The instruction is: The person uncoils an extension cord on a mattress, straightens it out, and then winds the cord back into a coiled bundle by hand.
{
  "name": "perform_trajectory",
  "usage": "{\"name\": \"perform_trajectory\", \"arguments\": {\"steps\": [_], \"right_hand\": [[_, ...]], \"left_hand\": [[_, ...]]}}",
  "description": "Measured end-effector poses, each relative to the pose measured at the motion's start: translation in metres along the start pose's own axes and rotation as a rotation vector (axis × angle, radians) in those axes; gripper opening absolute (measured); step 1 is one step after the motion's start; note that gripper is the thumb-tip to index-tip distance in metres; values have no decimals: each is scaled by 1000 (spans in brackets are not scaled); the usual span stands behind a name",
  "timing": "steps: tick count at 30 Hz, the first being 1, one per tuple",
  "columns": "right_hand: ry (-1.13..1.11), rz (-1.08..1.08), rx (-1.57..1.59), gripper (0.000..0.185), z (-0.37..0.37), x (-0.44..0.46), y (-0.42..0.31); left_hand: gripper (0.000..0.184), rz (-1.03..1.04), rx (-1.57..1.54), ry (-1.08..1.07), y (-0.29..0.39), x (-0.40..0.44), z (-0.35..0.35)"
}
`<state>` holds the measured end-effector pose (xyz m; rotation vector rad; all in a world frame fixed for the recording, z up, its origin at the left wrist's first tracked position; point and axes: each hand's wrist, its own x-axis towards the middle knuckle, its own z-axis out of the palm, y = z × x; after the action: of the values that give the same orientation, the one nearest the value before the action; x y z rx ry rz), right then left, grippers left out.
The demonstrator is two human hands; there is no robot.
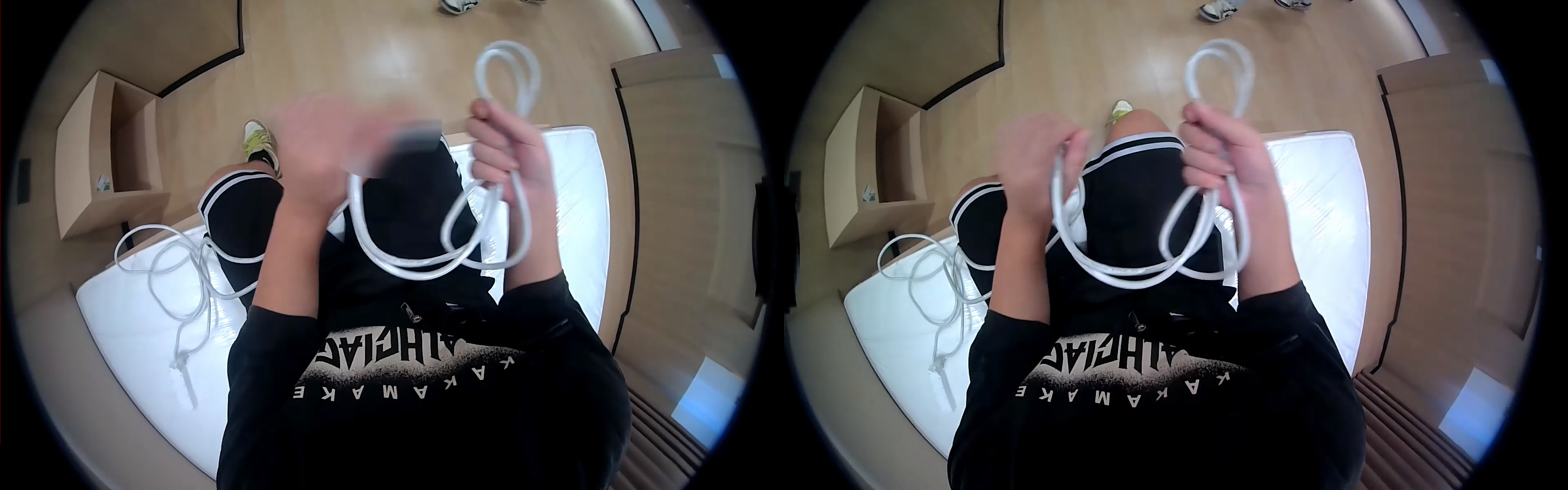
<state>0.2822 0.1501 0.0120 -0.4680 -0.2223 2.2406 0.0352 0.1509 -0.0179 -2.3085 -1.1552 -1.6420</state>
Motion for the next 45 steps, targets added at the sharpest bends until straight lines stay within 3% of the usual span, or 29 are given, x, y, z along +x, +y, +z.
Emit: {"name": "perform_trajectory", "arguments": {"steps": [1,3,6,10,14,17,18,21,23,25,26,29,31,33,36,37,39,41,42,43,44,45], "right_hand": [[94,30,9,16,-5,10,13],[200,69,-66,15,-13,23,37],[347,28,-121,17,-2,31,62],[270,54,59,19,-28,30,59],[214,25,71,22,-36,27,54],[242,65,88,22,-30,30,59],[251,70,90,22,-28,28,56],[291,62,80,23,-29,29,59],[334,38,79,23,-31,26,59],[266,23,118,21,-43,26,54],[232,15,138,20,-47,25,50],[115,-34,182,21,-47,14,33],[-1,-111,69,25,-35,1,19],[-71,-179,-2,27,-20,-12,5],[-93,-290,-72,32,-6,-19,-2],[-30,-323,-126,32,-4,-21,-3],[96,-389,-236,33,-2,-25,-7],[360,-501,-472,35,0,-29,-11],[512,-539,-554,35,0,-31,-16],[667,-573,-634,35,-2,-34,-20],[647,-589,-656,33,-9,-38,-24],[531,-518,-655,32,-19,-48,-31]], "left_hand": [[20,65,-4,-35,8,7,2],[19,-71,111,-140,31,16,5],[25,-510,-72,-378,51,4,19],[27,-947,-493,-283,41,-15,18],[34,-876,-507,-149,21,-26,11],[40,-617,-373,-326,21,-24,9],[56,-629,-597,-401,27,-23,11],[63,-880,-901,-588,19,-23,-7],[55,-843,-1186,-402,-2,-42,-13],[52,-1073,-1206,-262,-17,-46,-25],[46,-1083,-1153,-187,-18,-47,-28],[42,-1010,-736,-283,-20,-59,-27],[38,-741,-353,-469,-17,-56,-24],[48,-440,-57,-694,-7,-51,-20],[51,-181,-76,-673,22,-46,-3],[36,-100,-123,-704,29,-43,3],[27,-15,-267,-783,28,-54,9],[32,-145,-304,-751,21,-57,5],[33,-184,-350,-518,15,-53,2],[22,-233,-416,-389,5,-51,-4],[8,-487,-377,-261,5,-48,-13],[7,-767,-495,-105,-6,-59,-14]]}}
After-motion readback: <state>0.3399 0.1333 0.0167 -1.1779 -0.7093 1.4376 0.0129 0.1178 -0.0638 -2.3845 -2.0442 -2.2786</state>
